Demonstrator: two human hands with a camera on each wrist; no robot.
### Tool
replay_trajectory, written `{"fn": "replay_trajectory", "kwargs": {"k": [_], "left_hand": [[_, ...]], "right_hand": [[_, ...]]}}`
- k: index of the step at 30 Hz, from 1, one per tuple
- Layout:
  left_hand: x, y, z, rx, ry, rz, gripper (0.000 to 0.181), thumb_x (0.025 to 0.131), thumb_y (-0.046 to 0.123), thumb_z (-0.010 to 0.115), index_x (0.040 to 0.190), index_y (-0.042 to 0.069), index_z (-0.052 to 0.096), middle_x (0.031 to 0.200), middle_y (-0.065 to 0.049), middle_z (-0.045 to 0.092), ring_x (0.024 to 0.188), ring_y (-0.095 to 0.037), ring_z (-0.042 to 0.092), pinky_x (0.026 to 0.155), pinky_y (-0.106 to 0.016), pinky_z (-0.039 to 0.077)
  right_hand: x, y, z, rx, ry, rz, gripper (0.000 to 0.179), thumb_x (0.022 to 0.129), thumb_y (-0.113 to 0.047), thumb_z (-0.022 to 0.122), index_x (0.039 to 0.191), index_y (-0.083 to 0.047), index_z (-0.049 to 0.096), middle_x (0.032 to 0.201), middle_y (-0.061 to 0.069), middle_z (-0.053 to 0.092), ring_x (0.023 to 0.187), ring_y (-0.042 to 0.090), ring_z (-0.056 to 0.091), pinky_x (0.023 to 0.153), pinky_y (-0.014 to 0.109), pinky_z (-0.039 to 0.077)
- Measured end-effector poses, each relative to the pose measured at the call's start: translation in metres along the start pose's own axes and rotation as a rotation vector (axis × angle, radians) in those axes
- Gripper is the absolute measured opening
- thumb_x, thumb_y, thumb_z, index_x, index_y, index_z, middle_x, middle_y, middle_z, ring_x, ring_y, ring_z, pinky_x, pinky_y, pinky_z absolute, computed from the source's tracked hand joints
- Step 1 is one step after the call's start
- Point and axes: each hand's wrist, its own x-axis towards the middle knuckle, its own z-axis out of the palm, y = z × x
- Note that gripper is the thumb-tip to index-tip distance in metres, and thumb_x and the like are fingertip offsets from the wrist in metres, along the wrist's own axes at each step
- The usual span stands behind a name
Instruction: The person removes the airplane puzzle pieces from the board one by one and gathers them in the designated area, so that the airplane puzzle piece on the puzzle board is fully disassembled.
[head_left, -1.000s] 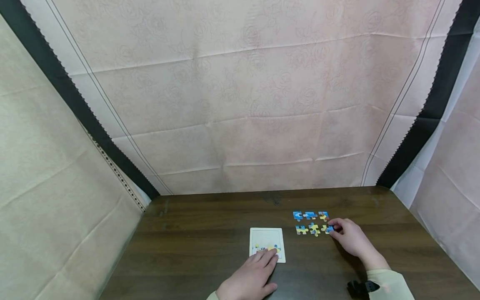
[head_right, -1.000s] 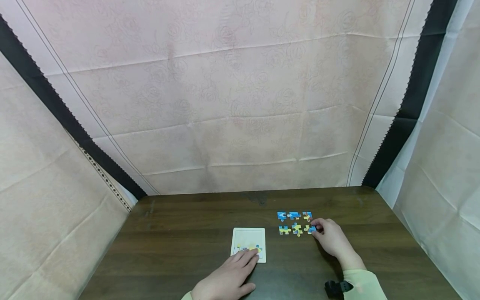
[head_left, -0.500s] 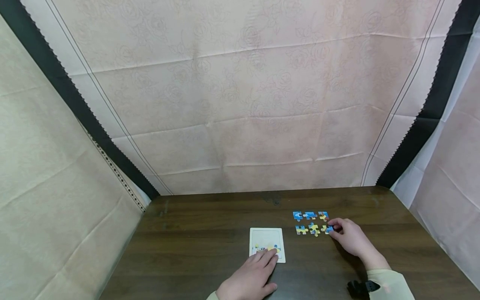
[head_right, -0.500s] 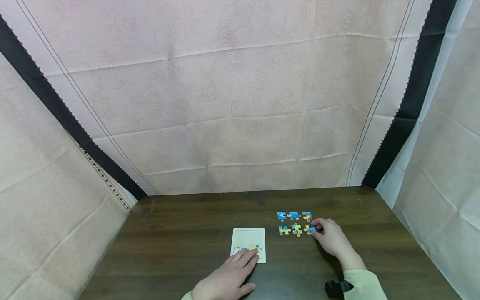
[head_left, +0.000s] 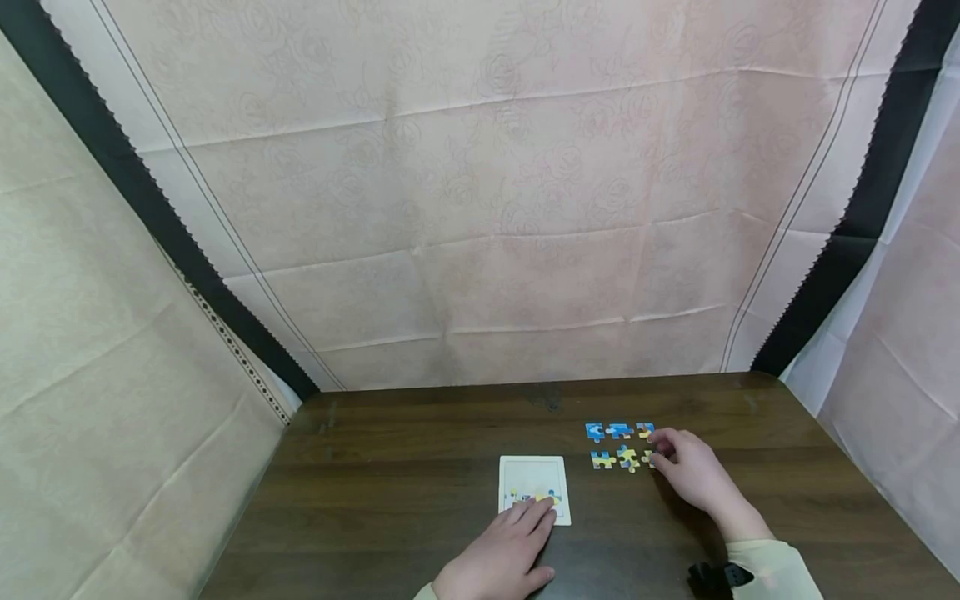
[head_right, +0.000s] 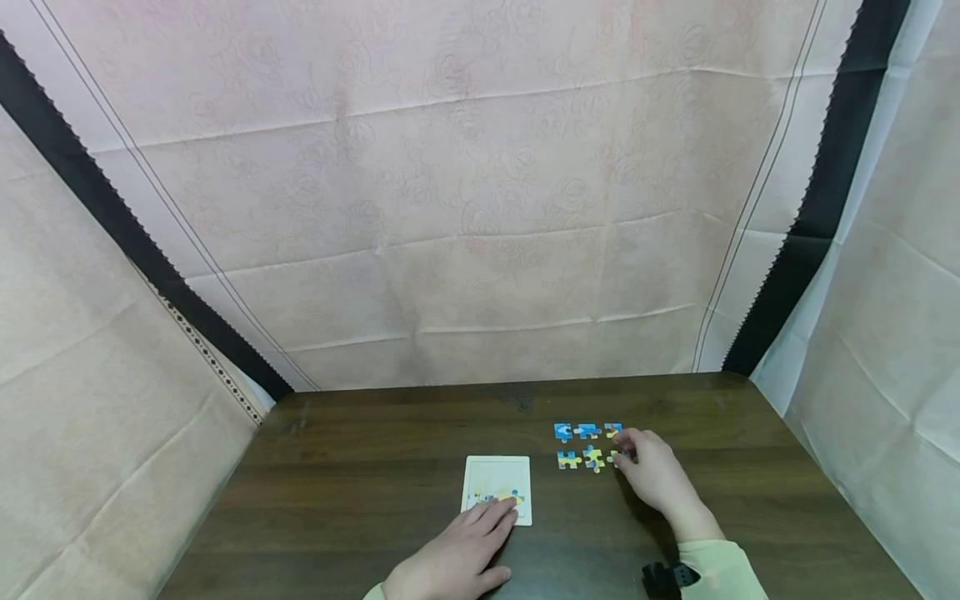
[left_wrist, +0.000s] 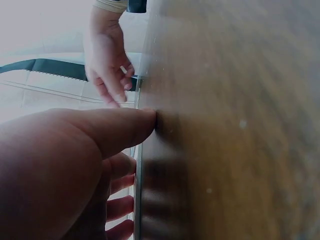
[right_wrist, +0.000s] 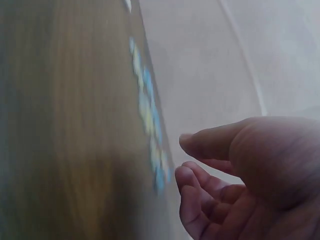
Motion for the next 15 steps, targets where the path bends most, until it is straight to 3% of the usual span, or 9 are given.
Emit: {"fn": "replay_trajectory", "kwargs": {"k": [5, 10, 15], "left_hand": [[-0.002, 0.0, 0.001, 0.033, 0.022, 0.004, 0.069, 0.109, 0.052, 0.056, 0.164, 0.011, 0.045, 0.17, -0.003, 0.037, 0.156, -0.024, 0.035, 0.12, -0.036, 0.039], [0.0, -0.001, 0.001, -0.009, 0.0, -0.003, 0.069, 0.109, 0.052, 0.055, 0.164, 0.012, 0.044, 0.172, -0.002, 0.035, 0.157, -0.024, 0.033, 0.12, -0.039, 0.039], [0.001, -0.002, 0.003, -0.022, -0.022, -0.007, 0.07, 0.11, 0.054, 0.053, 0.166, 0.014, 0.041, 0.174, 0.0, 0.029, 0.159, -0.023, 0.029, 0.122, -0.039, 0.037]], "right_hand": [[-0.002, -0.034, 0.02, 0.05, -0.033, -0.105, 0.019, 0.099, -0.008, 0.075, 0.118, -0.006, 0.075, 0.11, 0.007, 0.071, 0.096, 0.021, 0.066, 0.086, 0.049, 0.058], [-0.003, -0.068, 0.043, 0.104, -0.157, -0.198, 0.015, 0.1, -0.012, 0.077, 0.114, -0.011, 0.076, 0.105, -0.003, 0.071, 0.094, 0.013, 0.065, 0.084, 0.041, 0.057], [-0.002, -0.088, 0.061, 0.141, -0.273, -0.255, 0.011, 0.102, -0.012, 0.073, 0.113, -0.012, 0.076, 0.103, -0.006, 0.07, 0.092, 0.011, 0.065, 0.083, 0.038, 0.057]]}}
